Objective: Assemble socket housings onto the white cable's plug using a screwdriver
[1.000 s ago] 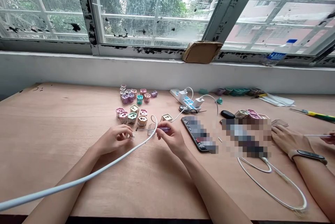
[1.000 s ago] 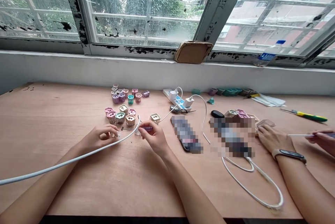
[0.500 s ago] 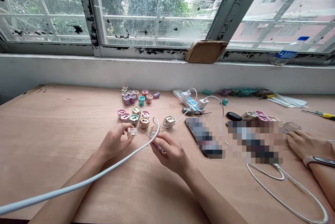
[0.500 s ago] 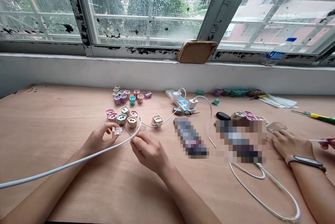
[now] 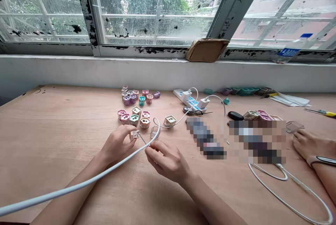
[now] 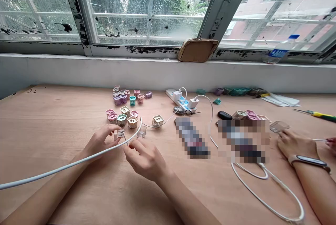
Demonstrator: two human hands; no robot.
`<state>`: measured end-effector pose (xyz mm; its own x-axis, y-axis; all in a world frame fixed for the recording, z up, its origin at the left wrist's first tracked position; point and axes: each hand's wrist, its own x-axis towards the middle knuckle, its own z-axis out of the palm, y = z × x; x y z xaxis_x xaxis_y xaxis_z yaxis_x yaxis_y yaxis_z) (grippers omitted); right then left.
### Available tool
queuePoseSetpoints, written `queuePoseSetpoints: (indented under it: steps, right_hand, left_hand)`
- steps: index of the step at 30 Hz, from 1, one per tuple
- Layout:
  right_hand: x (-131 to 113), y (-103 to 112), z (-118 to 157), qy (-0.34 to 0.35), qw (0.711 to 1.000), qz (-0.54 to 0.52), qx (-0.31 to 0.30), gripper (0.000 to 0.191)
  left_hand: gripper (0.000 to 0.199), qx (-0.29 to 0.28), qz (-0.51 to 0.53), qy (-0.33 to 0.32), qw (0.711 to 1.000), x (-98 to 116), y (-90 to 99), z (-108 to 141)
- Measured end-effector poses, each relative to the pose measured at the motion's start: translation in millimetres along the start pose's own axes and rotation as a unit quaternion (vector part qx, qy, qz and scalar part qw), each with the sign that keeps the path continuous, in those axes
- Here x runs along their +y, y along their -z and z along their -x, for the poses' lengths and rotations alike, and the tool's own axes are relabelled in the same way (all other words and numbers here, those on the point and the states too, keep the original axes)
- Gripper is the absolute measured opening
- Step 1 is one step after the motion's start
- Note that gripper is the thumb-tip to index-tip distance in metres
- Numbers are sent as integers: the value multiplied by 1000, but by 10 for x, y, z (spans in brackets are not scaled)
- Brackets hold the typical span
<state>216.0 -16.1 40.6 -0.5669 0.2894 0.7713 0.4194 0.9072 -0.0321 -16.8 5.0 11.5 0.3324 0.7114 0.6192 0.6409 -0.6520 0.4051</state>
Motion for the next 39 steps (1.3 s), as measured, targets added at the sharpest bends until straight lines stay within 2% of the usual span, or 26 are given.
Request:
queuePoseSetpoints:
  steps: [11, 18, 24, 31, 39]
  right_hand:
    - [-39, 7, 5, -24, 999, -26, -11, 11]
    - [-25, 25, 10, -24, 999, -39, -4, 13]
    - [-18, 41, 13, -21, 999, -47, 11, 12]
    - [18, 120, 10, -54, 991, -94, 71, 18]
    - [64, 98, 1, -70, 986, -137, 67, 22]
  left_hand:
    - [19, -5, 41, -43, 998, 42, 18, -27]
    - [24, 9, 50, -45, 998, 67, 33, -41]
    - [20, 11, 47, -56, 997, 47, 30, -38]
    - [20, 39, 40, -83, 995, 49, 30, -50]
    - [21, 38, 38, -86, 995, 70, 36, -52]
